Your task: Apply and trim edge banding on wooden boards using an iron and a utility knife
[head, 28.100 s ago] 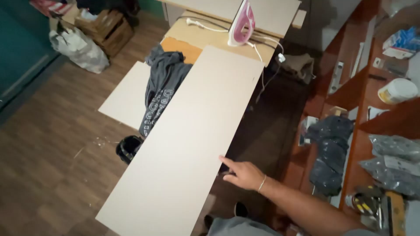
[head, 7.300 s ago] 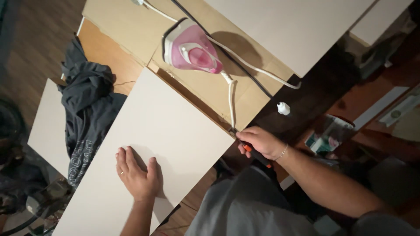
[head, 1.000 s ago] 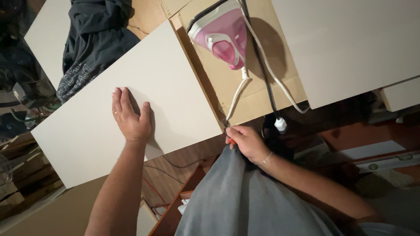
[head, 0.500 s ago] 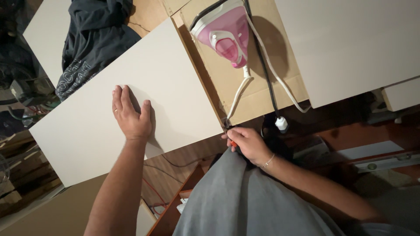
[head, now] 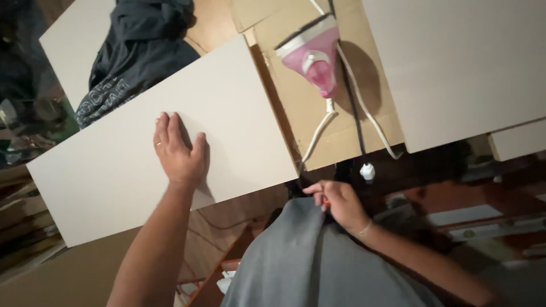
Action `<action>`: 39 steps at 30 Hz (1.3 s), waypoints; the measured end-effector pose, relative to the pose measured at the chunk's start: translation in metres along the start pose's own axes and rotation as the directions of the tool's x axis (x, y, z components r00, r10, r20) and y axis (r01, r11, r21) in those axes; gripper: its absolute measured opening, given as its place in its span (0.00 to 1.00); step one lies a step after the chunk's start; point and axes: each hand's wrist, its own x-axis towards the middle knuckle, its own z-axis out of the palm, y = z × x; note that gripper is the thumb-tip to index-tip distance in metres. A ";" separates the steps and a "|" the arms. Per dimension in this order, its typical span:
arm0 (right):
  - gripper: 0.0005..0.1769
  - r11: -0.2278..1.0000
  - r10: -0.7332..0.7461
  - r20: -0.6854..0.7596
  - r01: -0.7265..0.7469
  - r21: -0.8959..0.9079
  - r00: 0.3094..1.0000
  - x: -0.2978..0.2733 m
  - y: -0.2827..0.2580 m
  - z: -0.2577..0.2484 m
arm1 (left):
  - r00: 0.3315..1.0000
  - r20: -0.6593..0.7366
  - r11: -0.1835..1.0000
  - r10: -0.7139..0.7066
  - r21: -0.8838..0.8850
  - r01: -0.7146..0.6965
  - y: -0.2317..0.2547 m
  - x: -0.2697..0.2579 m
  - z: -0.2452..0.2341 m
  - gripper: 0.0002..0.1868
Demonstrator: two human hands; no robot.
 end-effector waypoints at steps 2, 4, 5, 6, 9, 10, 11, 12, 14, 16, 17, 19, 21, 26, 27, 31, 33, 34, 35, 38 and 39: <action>0.25 0.996 -0.032 -0.052 0.027 -0.082 0.998 0.004 -0.009 -0.010 | 1.000 -0.011 1.000 -0.014 -0.001 0.014 0.005 0.002 -0.001 0.41; 0.20 0.985 -0.074 -0.110 0.055 -0.167 0.991 0.006 -0.013 -0.018 | 1.000 -0.022 1.000 -0.022 -0.010 0.021 0.010 0.002 -0.003 0.41; 0.15 0.982 -0.025 -0.141 -0.003 -0.189 0.990 0.006 -0.013 -0.021 | 0.999 -0.005 0.999 -0.047 -0.014 0.047 0.013 0.003 -0.006 0.41; 0.16 0.976 0.018 -0.173 -0.055 -0.211 0.985 0.008 -0.014 -0.024 | 0.997 0.007 0.997 -0.071 -0.020 0.071 0.016 0.005 -0.007 0.41; 0.24 0.984 0.125 -0.205 -0.148 -0.102 0.971 0.000 -0.056 0.002 | 0.994 0.032 0.994 -0.108 -0.025 0.109 0.022 0.006 -0.012 0.42; 0.24 0.984 0.111 -0.214 -0.138 -0.113 0.971 0.000 -0.056 0.003 | 0.994 0.023 0.993 -0.105 -0.041 0.106 0.022 0.007 -0.012 0.42; 0.23 0.985 0.091 -0.230 -0.121 -0.122 0.969 0.000 -0.057 0.005 | 0.992 0.035 0.992 -0.121 -0.038 0.123 0.022 0.007 -0.012 0.42; 0.22 0.986 0.067 -0.250 -0.102 -0.130 0.966 -0.002 -0.056 0.006 | 0.990 0.046 0.990 -0.133 -0.038 0.135 0.022 0.006 -0.010 0.42; 0.17 0.981 -0.003 -0.283 -0.052 -0.186 0.959 0.001 -0.051 0.006 | 0.986 0.070 0.985 -0.149 -0.074 0.154 0.023 0.006 -0.013 0.42; 0.12 0.971 -0.075 -0.324 -0.005 -0.241 0.943 0.000 -0.057 0.012 | 0.983 0.101 0.980 -0.151 -0.117 0.162 0.022 0.006 -0.017 0.42; 0.13 0.944 -0.101 -0.396 -0.037 -0.327 0.913 -0.002 -0.064 0.017 | 0.975 0.151 0.972 -0.164 -0.145 0.186 0.021 0.006 -0.020 0.44; 0.15 0.908 -0.157 -0.486 -0.068 -0.413 0.860 0.003 -0.071 0.020 | 0.970 0.194 0.962 -0.148 -0.198 0.187 0.012 0.011 -0.020 0.45; 0.30 0.919 -0.147 -0.531 -0.084 -0.386 0.835 0.002 -0.064 0.015 | 0.975 0.220 0.944 0.001 -0.321 0.071 -0.002 0.004 -0.019 0.40; 0.17 0.884 -0.114 -0.609 -0.200 -0.423 0.785 -0.004 -0.044 0.015 | 0.928 0.258 0.930 0.268 -0.320 -0.179 -0.053 -0.014 -0.039 0.41; 0.14 0.872 -0.112 -0.595 -0.208 -0.442 0.796 -0.007 -0.038 0.013 | 0.910 0.284 0.932 0.300 -0.288 -0.217 -0.063 -0.020 -0.048 0.41; 0.14 0.875 -0.074 -0.570 -0.220 -0.430 0.819 -0.019 -0.073 0.049 | 0.909 0.324 0.955 0.262 -0.221 -0.196 -0.110 -0.038 -0.063 0.42; 0.16 0.813 -0.017 -0.535 -0.300 -0.499 0.845 -0.021 -0.096 0.065 | 0.952 0.271 0.981 0.140 -0.170 -0.096 -0.128 -0.047 -0.069 0.43; 0.16 0.809 -0.022 -0.532 -0.297 -0.507 0.847 -0.021 -0.106 0.069 | 0.955 0.266 0.981 0.135 -0.174 -0.090 -0.136 -0.050 -0.065 0.43; 0.17 0.745 -0.004 -0.514 -0.340 -0.574 0.858 -0.019 -0.115 0.072 | 0.970 0.225 0.986 0.092 -0.156 -0.058 -0.144 -0.053 -0.062 0.43; 0.16 0.666 0.025 -0.472 -0.367 -0.649 0.881 -0.008 -0.122 0.065 | 0.985 0.171 0.989 0.011 -0.144 0.014 -0.153 -0.061 -0.056 0.43; 0.16 0.665 0.021 -0.453 -0.351 -0.660 0.891 -0.003 -0.121 0.060 | 0.989 0.150 0.987 -0.015 -0.155 0.038 -0.153 -0.063 -0.055 0.43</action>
